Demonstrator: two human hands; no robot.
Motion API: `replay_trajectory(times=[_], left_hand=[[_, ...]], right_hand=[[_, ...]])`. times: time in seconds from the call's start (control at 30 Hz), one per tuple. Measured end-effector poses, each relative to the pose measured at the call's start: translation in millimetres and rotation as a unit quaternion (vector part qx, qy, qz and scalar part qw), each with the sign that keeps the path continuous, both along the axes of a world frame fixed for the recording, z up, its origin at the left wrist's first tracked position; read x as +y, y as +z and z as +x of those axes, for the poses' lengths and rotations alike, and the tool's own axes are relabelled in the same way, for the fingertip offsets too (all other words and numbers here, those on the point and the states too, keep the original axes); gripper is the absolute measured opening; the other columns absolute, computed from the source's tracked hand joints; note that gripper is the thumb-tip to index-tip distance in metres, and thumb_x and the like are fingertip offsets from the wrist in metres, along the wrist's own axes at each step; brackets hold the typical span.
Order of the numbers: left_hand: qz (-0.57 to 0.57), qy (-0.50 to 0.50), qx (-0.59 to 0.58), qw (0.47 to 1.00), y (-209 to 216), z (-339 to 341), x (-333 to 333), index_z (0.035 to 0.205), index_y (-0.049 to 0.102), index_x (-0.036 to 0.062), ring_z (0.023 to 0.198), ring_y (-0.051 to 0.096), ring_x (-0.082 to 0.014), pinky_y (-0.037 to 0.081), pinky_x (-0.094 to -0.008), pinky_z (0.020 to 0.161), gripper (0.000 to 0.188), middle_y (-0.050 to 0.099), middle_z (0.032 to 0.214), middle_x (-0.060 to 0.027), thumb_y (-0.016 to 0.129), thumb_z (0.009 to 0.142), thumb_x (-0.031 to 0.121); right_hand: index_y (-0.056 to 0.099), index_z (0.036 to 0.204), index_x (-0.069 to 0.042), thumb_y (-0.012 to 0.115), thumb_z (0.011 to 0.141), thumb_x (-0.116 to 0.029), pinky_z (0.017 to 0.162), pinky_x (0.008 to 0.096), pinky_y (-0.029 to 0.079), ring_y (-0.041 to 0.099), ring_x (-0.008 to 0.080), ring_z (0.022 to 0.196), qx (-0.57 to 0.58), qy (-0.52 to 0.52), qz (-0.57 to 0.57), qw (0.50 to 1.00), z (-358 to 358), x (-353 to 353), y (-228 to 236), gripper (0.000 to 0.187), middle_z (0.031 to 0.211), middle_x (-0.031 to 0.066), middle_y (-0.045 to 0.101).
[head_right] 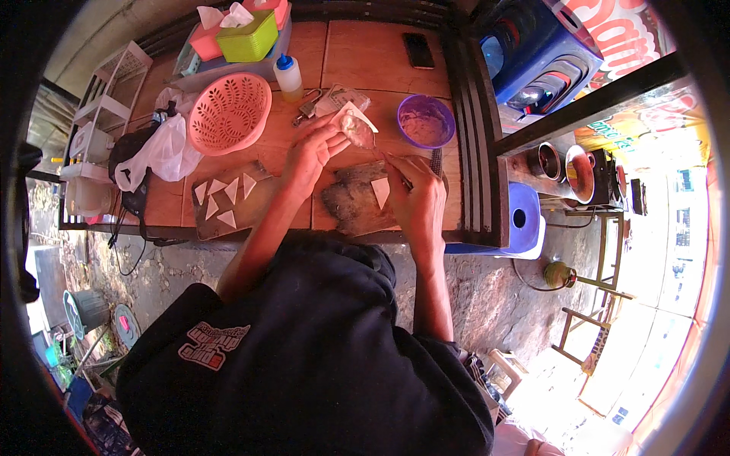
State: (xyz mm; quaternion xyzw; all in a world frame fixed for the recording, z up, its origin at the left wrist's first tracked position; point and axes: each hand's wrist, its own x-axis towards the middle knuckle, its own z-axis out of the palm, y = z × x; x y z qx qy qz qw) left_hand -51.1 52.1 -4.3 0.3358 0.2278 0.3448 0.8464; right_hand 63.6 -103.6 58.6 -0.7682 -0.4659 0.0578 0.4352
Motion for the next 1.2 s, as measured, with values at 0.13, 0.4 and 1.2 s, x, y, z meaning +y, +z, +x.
replay_trajectory(times=[0.13, 0.4, 1.2], left_hand=[[-0.022, 0.001, -0.048, 0.999, 3.8, -4.6, -0.1, 0.128, 0.053, -0.0061, 0.122, 0.057, -0.0320, 0.041, -0.0460, 0.111, 0.035, 0.059, 0.128, -0.0181, 0.050, 0.095, 0.007], [0.042, -0.026, 0.004, 0.999, 11.7, -7.4, -4.2, 0.129, 0.050, -0.0106, 0.121, 0.057, -0.0325, 0.041, -0.0459, 0.112, 0.038, 0.058, 0.127, -0.0197, 0.049, 0.096, 0.008], [-0.018, -0.042, -0.134, 0.990, 7.5, -16.7, -7.8, 0.131, 0.050, -0.0047, 0.116, 0.062, -0.0302, 0.040, -0.0475, 0.112, 0.038, 0.061, 0.125, -0.0143, 0.046, 0.095, 0.007]], right_hand=[[0.073, 0.106, -0.003, 0.066, 0.087, -0.003, 0.067, 0.0282, 0.051, 0.068, 0.0179, 0.073, -0.028, -0.028, 0.004, 0.999, -2.3, -8.3, 6.2, 0.021, 0.088, 0.0155, 0.071], [0.073, 0.101, -0.001, 0.065, 0.085, -0.002, 0.068, 0.0297, 0.052, 0.069, 0.0226, 0.076, -0.029, -0.078, -0.012, 0.996, -1.8, -17.2, 18.0, 0.017, 0.088, 0.0146, 0.069], [0.072, 0.101, -0.001, 0.064, 0.085, 0.001, 0.069, 0.0310, 0.052, 0.069, 0.0279, 0.078, 0.071, -0.068, 0.007, 0.995, -16.5, -16.8, 23.4, 0.018, 0.093, 0.0153, 0.069]])
